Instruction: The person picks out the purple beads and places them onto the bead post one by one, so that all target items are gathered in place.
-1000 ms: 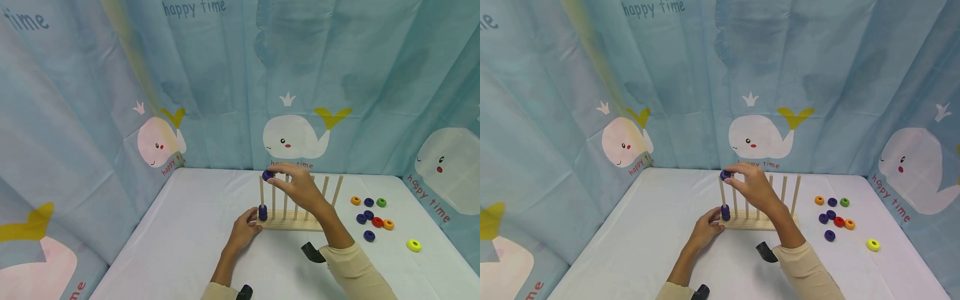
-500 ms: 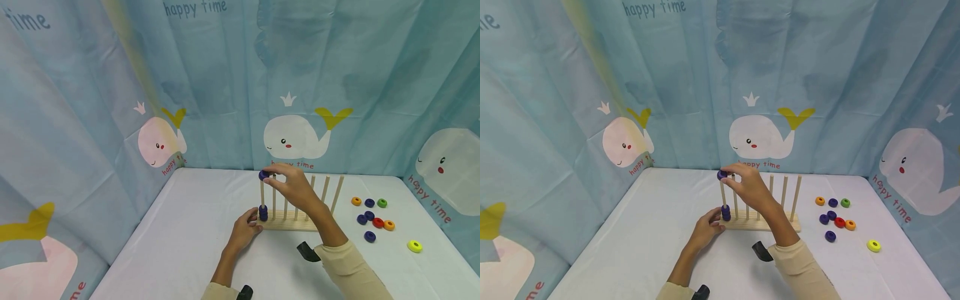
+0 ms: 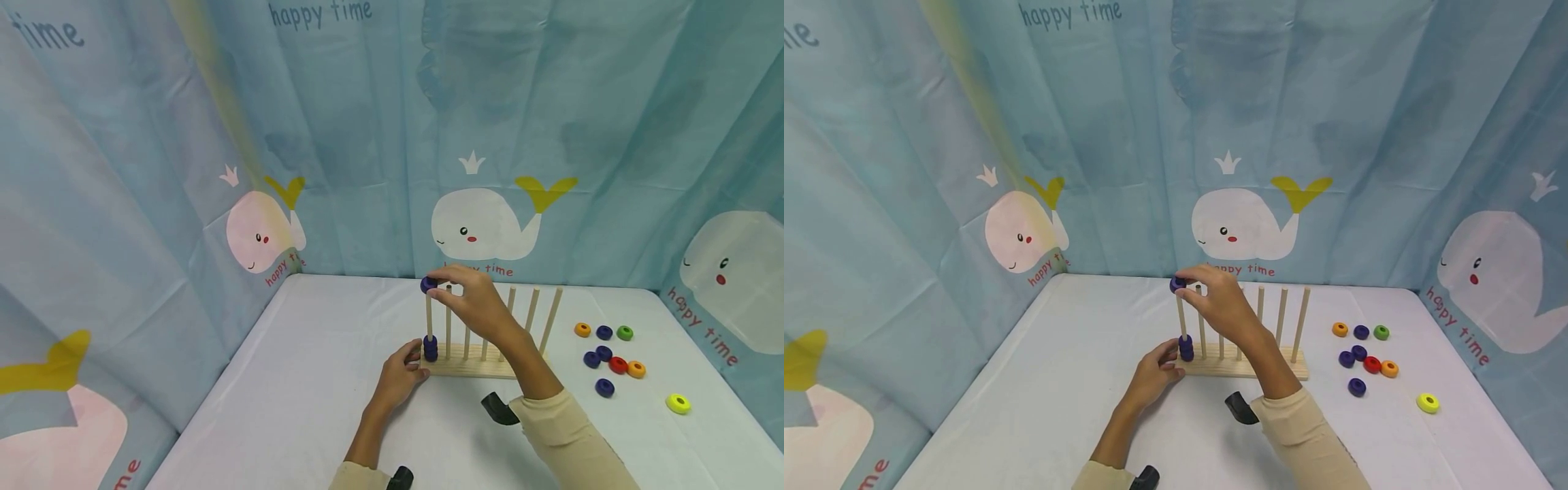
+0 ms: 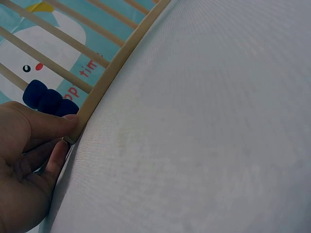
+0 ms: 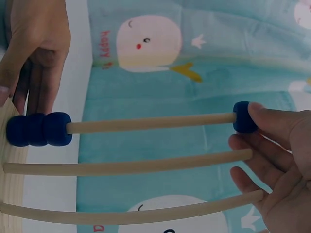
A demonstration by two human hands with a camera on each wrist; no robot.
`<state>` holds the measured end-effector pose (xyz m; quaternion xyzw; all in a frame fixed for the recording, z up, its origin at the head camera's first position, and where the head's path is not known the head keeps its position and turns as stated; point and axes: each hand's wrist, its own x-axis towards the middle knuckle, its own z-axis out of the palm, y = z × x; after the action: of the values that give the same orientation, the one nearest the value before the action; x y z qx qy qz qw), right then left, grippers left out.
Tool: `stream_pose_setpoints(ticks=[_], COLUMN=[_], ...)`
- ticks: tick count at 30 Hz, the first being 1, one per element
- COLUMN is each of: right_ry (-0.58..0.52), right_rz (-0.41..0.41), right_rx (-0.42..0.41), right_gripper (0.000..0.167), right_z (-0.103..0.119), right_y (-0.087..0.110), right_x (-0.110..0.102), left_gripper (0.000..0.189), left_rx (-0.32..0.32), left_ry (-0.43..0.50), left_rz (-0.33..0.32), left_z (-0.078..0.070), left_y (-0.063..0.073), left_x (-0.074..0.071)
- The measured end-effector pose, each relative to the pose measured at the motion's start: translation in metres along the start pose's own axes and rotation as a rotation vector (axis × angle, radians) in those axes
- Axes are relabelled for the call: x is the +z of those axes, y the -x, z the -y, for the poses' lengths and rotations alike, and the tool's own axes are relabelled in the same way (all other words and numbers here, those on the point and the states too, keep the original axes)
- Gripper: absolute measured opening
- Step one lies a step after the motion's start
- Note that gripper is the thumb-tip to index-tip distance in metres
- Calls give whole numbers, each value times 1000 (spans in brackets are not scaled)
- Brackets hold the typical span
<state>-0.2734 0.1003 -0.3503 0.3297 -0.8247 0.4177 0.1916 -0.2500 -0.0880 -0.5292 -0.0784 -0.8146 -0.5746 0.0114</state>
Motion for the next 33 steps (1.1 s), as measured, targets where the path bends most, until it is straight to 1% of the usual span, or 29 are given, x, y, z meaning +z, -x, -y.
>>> stream_pose_setpoints(ticks=[3,6,10,15,20,25,28,33], right_ry=[7,19,34,50,28,16,4,16], right_rz=[2,-2,-23,-54,-94,-147,-158,-172], right_rx=[11,3,-18,-18,-50,-101,-99,-62], right_gripper=[31,31,30,30,30,31,31,32], right_z=[0,0,0,0,-1,0,1,-1], right_y=[-1,-1,1,6,11,16,21,30], right_x=[0,-1,-4,-9,-15,-23,-29,-37], left_gripper=[63,63,63,63,64,64,63,63], left_rx=[4,4,-5,-20,-33,-16,-9,-12], left_ry=[1,0,3,-1,-5,-1,-4,-11], left_rz=[2,3,8,6,-7,-12,-15,-9], left_z=[0,-1,0,1,0,0,0,0], left_y=[0,0,-1,-2,-2,-1,-1,-1], left_x=[0,0,0,0,1,0,0,0])
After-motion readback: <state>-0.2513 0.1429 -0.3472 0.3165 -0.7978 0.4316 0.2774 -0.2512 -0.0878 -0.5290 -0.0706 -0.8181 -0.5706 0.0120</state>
